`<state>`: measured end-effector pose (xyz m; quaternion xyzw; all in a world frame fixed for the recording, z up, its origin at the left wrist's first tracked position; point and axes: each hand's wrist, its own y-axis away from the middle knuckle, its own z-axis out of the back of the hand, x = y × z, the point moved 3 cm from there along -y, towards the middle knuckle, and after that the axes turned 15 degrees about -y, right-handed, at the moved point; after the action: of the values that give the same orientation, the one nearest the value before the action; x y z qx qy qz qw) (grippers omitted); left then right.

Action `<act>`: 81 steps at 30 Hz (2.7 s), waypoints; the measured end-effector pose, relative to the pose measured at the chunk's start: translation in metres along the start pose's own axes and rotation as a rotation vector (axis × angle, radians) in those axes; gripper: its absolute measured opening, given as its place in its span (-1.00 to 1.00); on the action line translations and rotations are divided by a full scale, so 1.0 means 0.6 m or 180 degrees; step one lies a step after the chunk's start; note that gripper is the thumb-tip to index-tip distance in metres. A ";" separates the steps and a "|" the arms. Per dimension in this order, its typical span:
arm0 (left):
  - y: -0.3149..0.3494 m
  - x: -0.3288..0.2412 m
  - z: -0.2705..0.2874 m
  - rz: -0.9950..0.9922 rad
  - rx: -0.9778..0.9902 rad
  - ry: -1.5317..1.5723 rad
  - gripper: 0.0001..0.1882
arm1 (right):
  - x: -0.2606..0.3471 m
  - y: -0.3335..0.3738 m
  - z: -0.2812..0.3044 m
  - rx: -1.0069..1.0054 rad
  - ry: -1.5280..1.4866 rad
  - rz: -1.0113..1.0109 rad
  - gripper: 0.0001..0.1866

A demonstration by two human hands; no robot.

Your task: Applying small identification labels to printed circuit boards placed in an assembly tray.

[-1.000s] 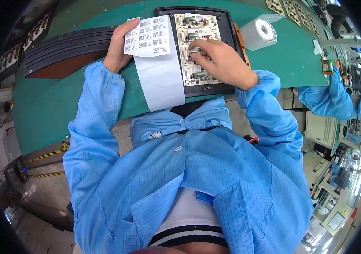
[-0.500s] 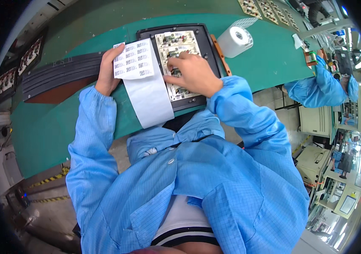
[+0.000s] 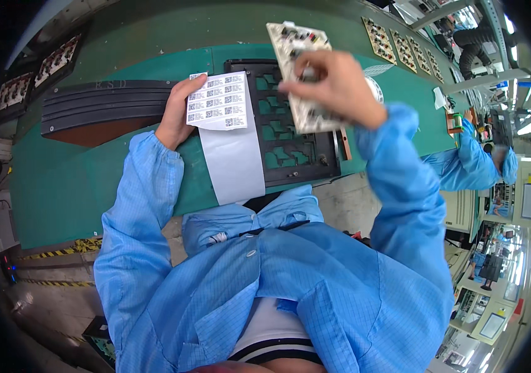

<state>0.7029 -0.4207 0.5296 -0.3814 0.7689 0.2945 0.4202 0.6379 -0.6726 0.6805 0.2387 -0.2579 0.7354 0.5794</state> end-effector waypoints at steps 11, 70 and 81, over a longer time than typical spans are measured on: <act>0.003 0.008 -0.002 -0.0004 0.0073 -0.0040 -0.75 | -0.400 -0.312 0.159 0.0187 0.1456 -0.0886 -0.53; 0.056 -0.475 0.932 0.1021 -0.4389 -0.5799 -0.06 | 0.181 0.092 -0.449 0.1141 -0.2132 0.1112 -0.79; 0.003 -0.410 0.788 0.0541 -0.4370 -0.5573 -0.06 | 0.186 0.097 -0.458 0.1026 -0.2429 0.1244 -0.85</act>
<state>0.9885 0.0294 0.5205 -0.1398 -0.0947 0.8519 0.4957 0.5425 -0.4223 0.5402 0.5265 -0.3753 0.7211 0.2489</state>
